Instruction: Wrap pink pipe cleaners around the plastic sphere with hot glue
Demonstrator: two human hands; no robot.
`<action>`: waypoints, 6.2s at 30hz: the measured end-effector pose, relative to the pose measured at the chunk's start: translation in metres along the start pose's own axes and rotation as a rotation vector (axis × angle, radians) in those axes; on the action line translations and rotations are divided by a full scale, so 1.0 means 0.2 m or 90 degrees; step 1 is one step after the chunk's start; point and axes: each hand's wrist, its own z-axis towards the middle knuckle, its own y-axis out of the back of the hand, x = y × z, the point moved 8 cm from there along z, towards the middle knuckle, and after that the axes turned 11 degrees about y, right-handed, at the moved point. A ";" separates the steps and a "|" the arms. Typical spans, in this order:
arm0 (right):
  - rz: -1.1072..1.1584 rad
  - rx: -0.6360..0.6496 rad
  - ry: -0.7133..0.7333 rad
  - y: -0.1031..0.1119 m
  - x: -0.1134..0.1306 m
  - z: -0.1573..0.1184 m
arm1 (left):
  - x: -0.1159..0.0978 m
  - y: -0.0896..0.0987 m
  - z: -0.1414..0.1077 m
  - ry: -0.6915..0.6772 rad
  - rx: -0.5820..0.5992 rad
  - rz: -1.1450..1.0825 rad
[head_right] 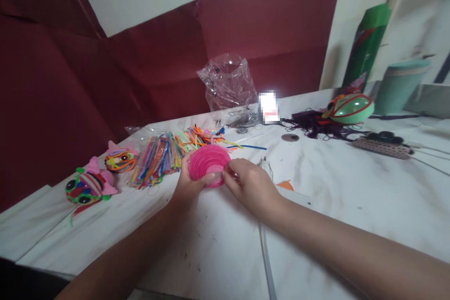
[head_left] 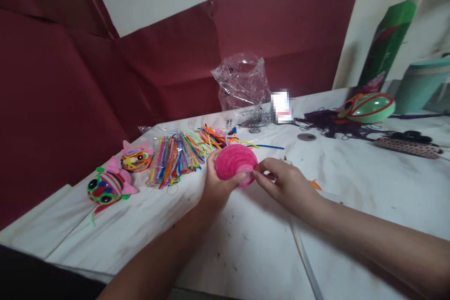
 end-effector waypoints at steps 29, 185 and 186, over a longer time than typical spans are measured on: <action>-0.037 -0.027 0.057 0.01 0.01 0.00 | 0.01 0.02 0.01 -0.011 -0.038 0.050; -0.009 0.040 -0.047 -0.05 -0.05 -0.03 | -0.01 -0.01 -0.02 -0.036 -0.051 0.127; -0.011 0.043 -0.051 -0.05 -0.05 -0.03 | -0.01 -0.01 -0.02 -0.035 -0.049 0.128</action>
